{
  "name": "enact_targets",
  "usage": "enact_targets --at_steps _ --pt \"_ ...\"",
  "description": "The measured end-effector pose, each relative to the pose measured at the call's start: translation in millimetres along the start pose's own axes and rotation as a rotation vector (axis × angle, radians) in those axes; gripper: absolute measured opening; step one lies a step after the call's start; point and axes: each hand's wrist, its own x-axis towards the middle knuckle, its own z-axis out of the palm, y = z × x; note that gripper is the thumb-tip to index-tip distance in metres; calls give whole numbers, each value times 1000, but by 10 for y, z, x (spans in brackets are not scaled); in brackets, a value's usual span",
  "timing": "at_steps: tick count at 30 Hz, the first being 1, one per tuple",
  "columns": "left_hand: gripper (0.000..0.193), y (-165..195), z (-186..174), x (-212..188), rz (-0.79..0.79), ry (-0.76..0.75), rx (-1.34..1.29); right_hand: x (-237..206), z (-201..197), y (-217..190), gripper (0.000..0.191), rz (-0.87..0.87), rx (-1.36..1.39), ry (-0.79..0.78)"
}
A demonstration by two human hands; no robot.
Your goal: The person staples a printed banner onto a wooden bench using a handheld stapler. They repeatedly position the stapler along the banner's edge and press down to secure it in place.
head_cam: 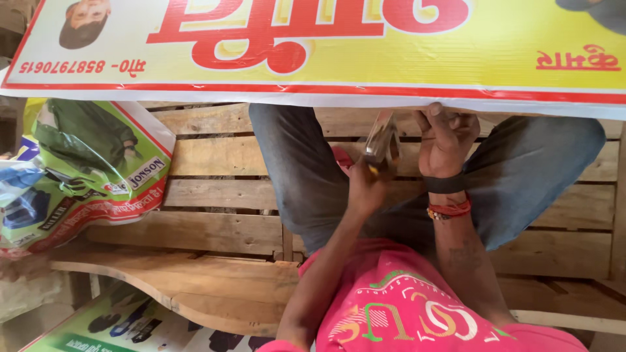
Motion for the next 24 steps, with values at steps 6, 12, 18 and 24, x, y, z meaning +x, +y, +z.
enact_targets --at_steps 6,12,18,24 --pt "47 568 -8 -314 -190 -123 76 -54 48 -5 22 -13 -19 16" --pt "49 875 235 -233 -59 -78 309 -71 138 -64 20 33 -69 77" --pt "72 948 374 -169 114 11 468 -60 138 -71 12 -17 -82 -9" --pt "67 959 427 -170 89 45 525 -39 136 -90 13 35 -39 -4"
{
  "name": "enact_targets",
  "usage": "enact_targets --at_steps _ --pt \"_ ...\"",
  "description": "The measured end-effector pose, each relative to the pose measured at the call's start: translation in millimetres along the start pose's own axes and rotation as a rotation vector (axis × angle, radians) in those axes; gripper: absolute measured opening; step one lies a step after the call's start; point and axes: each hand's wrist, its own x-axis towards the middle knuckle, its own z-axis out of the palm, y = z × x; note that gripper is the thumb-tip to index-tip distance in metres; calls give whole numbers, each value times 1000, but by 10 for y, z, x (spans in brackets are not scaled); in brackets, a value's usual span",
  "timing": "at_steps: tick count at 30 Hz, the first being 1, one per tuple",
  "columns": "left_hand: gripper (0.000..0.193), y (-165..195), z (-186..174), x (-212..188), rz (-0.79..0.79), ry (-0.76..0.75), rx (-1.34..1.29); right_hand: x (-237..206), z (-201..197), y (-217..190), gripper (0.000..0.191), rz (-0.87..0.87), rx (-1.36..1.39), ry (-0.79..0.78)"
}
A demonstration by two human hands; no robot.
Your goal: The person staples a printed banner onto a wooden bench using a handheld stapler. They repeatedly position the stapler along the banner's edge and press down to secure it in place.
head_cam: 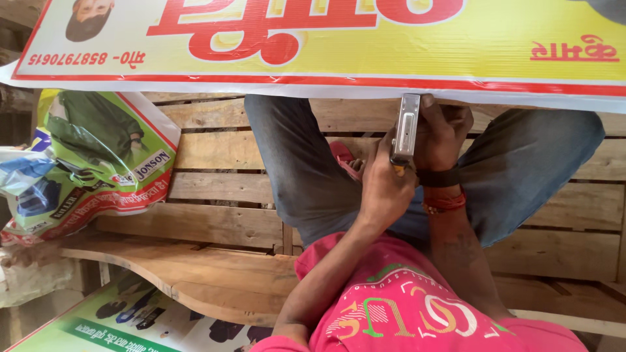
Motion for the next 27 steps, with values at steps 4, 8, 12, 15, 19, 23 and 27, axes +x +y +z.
enact_targets --at_steps 4,8,12,15,19,23,27 --pt "66 -7 50 13 15 14 -38 21 -22 20 12 4 18 7" --pt "56 -23 126 42 3 69 50 48 -67 66 14 5 8 -14" --pt "41 -104 227 130 93 169 106 43 -118 92 14 -32 -146 -9" --pt "37 -229 275 190 178 245 28 8 -154 102 17 25 -82 23" --pt "23 -382 361 330 265 290 22 24 -189 103 12 50 -118 2" --pt "21 -491 422 373 269 265 13 44 -184 107 16 32 -76 4" --pt "30 -690 384 200 374 270 -28 10 -156 113 11 5 -16 -31"
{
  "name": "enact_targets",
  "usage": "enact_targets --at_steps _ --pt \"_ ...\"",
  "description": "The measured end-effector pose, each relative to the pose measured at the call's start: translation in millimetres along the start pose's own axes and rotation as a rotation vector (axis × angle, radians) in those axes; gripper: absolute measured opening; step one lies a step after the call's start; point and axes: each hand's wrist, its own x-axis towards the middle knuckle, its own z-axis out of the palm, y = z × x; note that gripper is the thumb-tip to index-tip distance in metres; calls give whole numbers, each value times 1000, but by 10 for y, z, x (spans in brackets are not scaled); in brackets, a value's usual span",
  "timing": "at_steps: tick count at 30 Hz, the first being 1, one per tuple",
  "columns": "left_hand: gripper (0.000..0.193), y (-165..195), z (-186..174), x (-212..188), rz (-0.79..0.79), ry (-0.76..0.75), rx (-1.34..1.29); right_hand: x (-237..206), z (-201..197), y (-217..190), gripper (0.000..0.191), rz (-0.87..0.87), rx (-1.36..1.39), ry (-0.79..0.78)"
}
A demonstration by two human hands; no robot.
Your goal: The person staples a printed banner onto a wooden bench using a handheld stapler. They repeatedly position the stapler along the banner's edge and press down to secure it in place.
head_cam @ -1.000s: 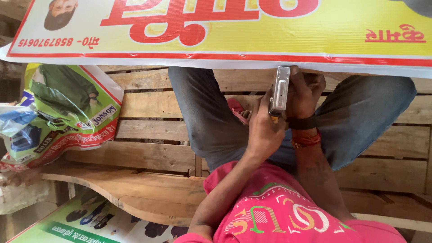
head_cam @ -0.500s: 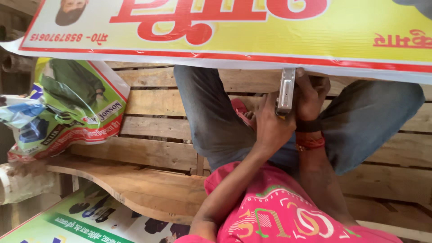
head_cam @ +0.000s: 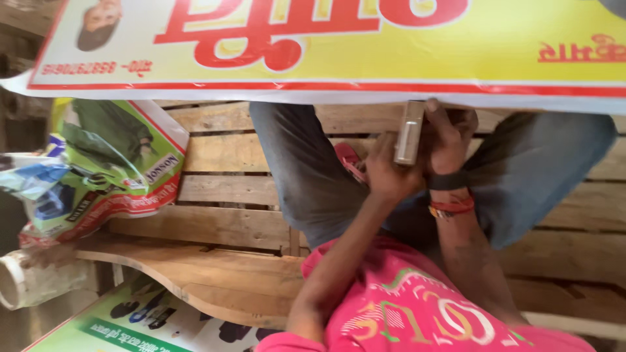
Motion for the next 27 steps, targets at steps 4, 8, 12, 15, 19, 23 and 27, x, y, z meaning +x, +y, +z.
enact_targets --at_steps 4,8,12,15,19,23,27 --pt "30 -193 -215 -323 -519 -99 -494 -15 17 37 19 -12 155 -18" --pt "25 -425 -319 -369 -945 -51 -593 31 -58 -15 25 -66 232 37" --pt "25 -521 -309 -414 -958 -56 -548 185 -352 -374 14 -249 74 42" --pt "26 -553 -221 -483 -779 -64 -665 296 -539 -557 37 -232 325 283" --pt "14 -549 -149 -511 -734 -183 -543 208 -600 -540 37 -217 222 292" --pt "12 -448 -279 -432 -735 -185 -486 57 -518 -490 30 -202 237 192" --pt "22 -358 -366 -349 -1142 -209 -433 -20 -277 -439 19 -198 240 183"
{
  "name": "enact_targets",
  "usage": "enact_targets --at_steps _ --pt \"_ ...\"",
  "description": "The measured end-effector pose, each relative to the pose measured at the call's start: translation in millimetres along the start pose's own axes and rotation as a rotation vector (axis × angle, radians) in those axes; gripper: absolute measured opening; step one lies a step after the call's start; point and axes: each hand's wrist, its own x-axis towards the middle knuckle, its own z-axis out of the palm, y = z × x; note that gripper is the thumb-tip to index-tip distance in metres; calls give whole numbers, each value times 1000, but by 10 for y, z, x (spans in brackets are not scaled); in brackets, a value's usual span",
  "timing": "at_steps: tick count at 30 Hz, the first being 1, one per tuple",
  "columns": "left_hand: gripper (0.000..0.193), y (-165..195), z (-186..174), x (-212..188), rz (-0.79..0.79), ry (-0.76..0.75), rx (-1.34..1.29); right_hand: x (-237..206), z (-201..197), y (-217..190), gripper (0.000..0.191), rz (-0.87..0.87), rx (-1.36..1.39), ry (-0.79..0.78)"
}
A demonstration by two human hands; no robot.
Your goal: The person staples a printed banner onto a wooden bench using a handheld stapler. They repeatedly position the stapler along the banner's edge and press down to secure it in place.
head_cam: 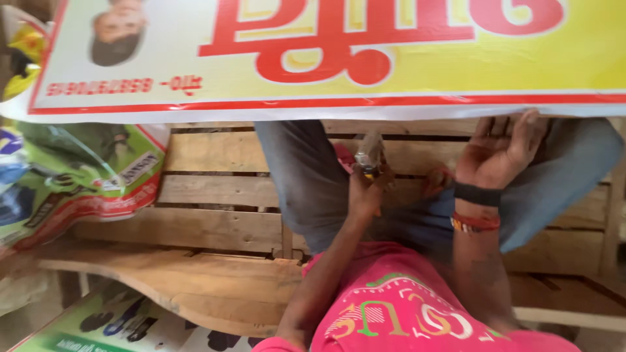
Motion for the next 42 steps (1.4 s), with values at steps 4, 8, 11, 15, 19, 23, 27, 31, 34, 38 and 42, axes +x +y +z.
enact_targets --at_steps 4,8,11,15,19,23,27,31,34,38,42 --pt "21 -41 21 58 328 -111 -187 -375 336 248 31 223 -126 68" --pt "22 -160 8 71 291 -106 -167 -570 663 344 29 390 -159 91" --pt "22 -189 -12 65 222 -92 -131 -534 832 298 15 406 -178 187" --pt "25 -148 -7 53 194 -93 -184 -498 901 232 11 373 -207 182" --pt "23 -41 12 22 225 -133 -117 -477 843 265 13 346 -133 172" --pt "23 103 2 -76 217 -85 14 -442 777 326 18 298 -109 131" --pt "37 160 -46 -206 -19 -92 63 -449 762 393 17 224 -177 159" --pt "33 88 -44 -274 -28 -154 27 -458 759 446 18 151 -202 146" --pt "40 36 -49 -327 -34 -233 -132 -450 748 467 18 110 -215 140" --pt "40 83 -78 -408 15 -282 -199 -464 751 484 19 78 -217 121" --pt "49 252 -89 -493 210 -338 -274 -491 789 482 24 85 -148 95"
